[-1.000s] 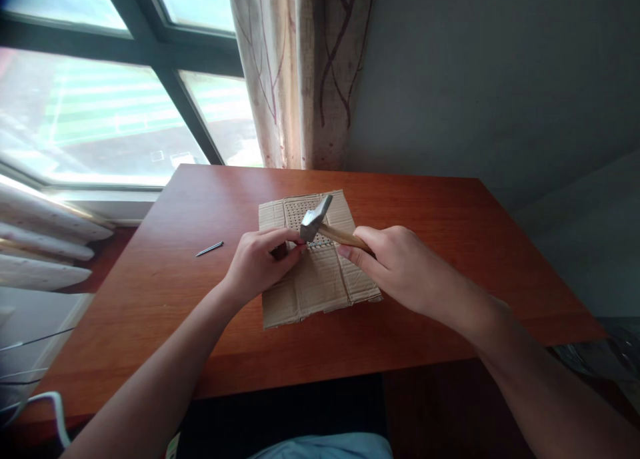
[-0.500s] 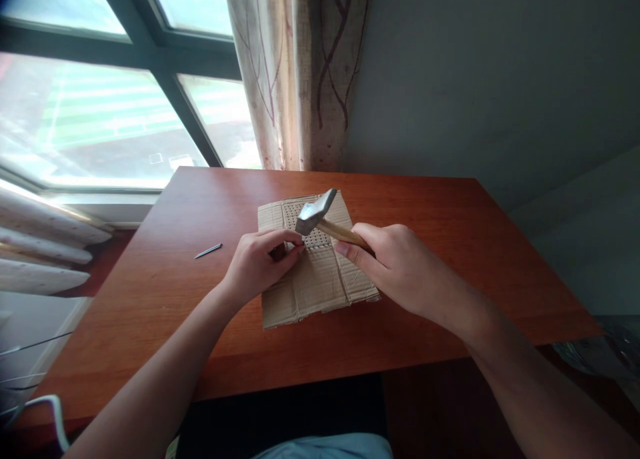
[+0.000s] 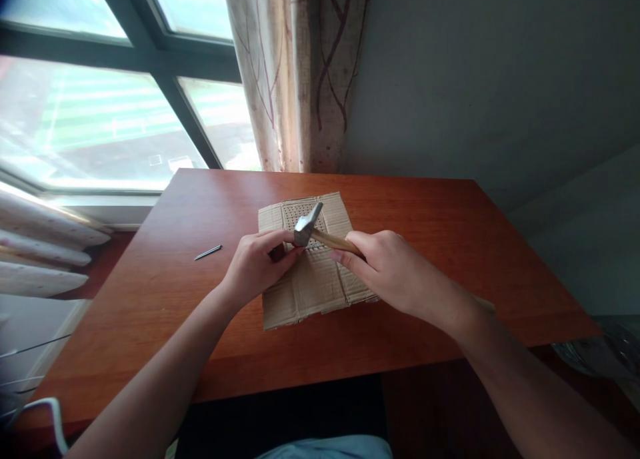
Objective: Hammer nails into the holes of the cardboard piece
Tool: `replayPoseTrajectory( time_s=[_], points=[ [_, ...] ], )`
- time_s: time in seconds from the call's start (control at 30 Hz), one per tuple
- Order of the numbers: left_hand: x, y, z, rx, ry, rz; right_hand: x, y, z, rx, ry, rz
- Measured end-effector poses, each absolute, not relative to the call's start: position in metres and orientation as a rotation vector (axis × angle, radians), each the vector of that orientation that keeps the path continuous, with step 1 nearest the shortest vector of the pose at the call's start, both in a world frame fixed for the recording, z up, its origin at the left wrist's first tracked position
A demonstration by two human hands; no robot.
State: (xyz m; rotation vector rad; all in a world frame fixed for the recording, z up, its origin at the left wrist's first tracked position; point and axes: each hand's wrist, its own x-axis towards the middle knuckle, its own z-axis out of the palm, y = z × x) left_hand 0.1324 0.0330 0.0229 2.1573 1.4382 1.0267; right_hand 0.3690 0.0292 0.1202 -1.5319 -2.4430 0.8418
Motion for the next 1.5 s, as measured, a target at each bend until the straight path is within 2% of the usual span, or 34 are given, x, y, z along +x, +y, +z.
replayPoseTrajectory(
  time_s=[1.5],
  points=[
    [0.134,0.032,0.02,2.041,1.429,1.01,0.366,0.026,0.103,-1.573,-2.442,0.839]
  ],
)
